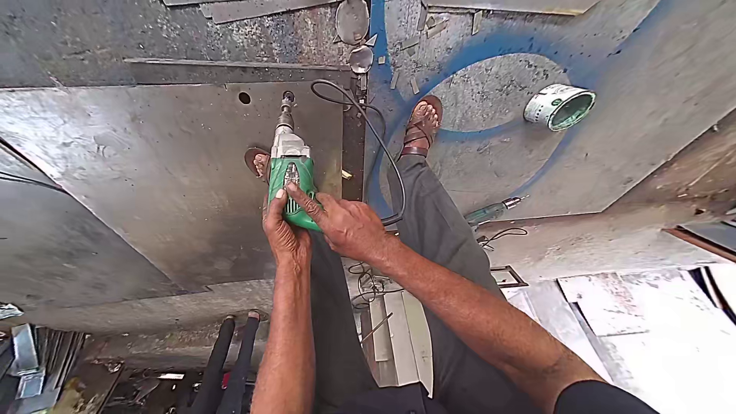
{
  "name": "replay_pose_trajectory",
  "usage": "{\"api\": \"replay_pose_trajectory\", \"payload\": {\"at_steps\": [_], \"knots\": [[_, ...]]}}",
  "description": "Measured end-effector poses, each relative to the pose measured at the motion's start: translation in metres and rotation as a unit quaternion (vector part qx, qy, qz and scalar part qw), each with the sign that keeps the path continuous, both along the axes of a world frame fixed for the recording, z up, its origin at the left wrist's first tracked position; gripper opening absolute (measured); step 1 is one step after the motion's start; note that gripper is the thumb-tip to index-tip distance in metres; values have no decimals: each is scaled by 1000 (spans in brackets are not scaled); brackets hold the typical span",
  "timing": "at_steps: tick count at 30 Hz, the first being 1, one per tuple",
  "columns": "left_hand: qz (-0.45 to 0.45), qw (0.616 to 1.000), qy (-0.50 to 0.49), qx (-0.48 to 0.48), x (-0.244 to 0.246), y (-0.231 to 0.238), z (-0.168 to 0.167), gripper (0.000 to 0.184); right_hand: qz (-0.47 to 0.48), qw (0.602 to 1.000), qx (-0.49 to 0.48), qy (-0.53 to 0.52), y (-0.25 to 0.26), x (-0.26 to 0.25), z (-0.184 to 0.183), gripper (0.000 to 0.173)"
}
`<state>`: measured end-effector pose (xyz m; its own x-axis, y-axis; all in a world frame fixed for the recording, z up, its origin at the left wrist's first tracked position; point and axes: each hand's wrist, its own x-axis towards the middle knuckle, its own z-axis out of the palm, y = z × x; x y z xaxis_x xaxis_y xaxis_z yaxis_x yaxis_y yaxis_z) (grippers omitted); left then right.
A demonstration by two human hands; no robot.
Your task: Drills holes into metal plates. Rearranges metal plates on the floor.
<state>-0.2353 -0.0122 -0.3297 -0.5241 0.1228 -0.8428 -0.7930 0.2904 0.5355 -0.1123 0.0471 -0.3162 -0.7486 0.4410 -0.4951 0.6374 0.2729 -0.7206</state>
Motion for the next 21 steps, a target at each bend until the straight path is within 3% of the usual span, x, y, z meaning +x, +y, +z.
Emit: {"api": "replay_pose_trajectory", "payload": {"at_steps": [12, 21], "knots": [[10, 1000, -12, -17, -1, 9, -6, 39, 3, 1000, -22, -5, 9, 1, -7, 98], [-64, 996, 30, -55, -3, 32, -10, 64, -14, 996, -55, -65, 34, -10, -5, 105]]}}
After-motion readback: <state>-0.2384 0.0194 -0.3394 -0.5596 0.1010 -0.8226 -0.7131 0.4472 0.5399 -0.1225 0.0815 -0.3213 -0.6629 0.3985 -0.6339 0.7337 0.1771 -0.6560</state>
